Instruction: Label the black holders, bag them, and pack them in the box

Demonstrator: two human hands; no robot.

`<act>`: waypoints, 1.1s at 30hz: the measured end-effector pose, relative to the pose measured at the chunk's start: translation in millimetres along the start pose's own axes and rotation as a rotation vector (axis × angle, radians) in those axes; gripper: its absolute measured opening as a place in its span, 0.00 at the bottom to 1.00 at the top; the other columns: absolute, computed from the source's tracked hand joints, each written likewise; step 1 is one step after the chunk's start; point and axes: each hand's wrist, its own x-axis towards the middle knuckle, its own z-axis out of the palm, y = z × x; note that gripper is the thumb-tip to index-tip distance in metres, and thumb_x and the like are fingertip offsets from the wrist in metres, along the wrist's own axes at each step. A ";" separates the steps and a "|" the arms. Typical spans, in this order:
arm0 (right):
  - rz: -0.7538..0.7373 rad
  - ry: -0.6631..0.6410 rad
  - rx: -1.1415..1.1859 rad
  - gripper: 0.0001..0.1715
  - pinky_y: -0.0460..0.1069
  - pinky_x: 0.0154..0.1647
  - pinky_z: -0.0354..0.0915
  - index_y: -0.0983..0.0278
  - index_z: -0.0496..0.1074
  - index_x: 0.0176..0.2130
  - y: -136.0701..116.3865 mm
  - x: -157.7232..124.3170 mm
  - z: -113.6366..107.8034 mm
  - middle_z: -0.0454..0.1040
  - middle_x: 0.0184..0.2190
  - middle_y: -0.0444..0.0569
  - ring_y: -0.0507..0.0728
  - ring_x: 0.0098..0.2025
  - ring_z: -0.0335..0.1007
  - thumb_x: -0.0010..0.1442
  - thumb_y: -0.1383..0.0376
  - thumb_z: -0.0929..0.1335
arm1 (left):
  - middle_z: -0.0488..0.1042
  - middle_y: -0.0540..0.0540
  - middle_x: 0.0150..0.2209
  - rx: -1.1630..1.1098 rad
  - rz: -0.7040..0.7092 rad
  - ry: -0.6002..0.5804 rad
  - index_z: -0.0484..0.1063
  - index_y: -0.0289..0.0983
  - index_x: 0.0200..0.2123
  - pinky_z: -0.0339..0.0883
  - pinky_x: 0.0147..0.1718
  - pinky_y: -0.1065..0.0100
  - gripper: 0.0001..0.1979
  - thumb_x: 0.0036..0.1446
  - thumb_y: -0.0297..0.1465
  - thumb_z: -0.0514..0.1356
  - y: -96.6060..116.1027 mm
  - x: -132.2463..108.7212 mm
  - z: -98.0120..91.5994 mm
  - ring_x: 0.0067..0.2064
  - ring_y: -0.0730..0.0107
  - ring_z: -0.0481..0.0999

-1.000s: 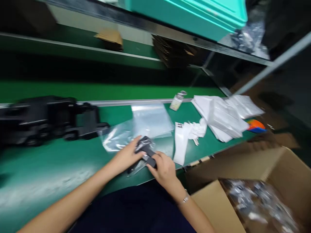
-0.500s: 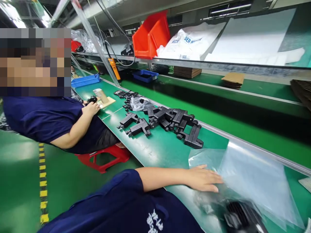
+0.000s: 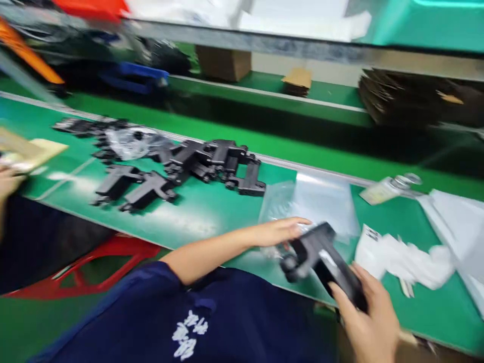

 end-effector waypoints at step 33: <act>-0.432 -0.032 -0.125 0.25 0.52 0.37 0.71 0.63 0.68 0.51 -34.9 17.0 11.1 0.74 0.43 0.57 0.60 0.42 0.73 0.55 0.70 0.74 | 0.50 0.40 0.70 0.049 0.203 0.119 0.45 0.39 0.70 0.51 0.65 0.53 0.42 0.60 0.50 0.56 2.0 -28.9 6.4 0.69 0.44 0.52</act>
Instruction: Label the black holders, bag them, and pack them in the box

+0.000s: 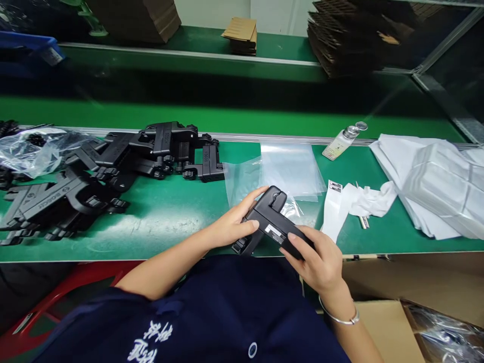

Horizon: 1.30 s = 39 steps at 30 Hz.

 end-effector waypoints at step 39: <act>1.086 0.246 1.038 0.22 0.52 0.42 0.69 0.59 0.72 0.49 22.2 -10.2 1.2 0.76 0.37 0.48 0.58 0.42 0.72 0.57 0.54 0.71 | 0.67 0.30 0.58 1.160 -0.070 -0.303 0.66 0.31 0.58 0.66 0.55 0.49 0.23 0.63 0.36 0.57 -45.6 18.0 36.4 0.59 0.45 0.68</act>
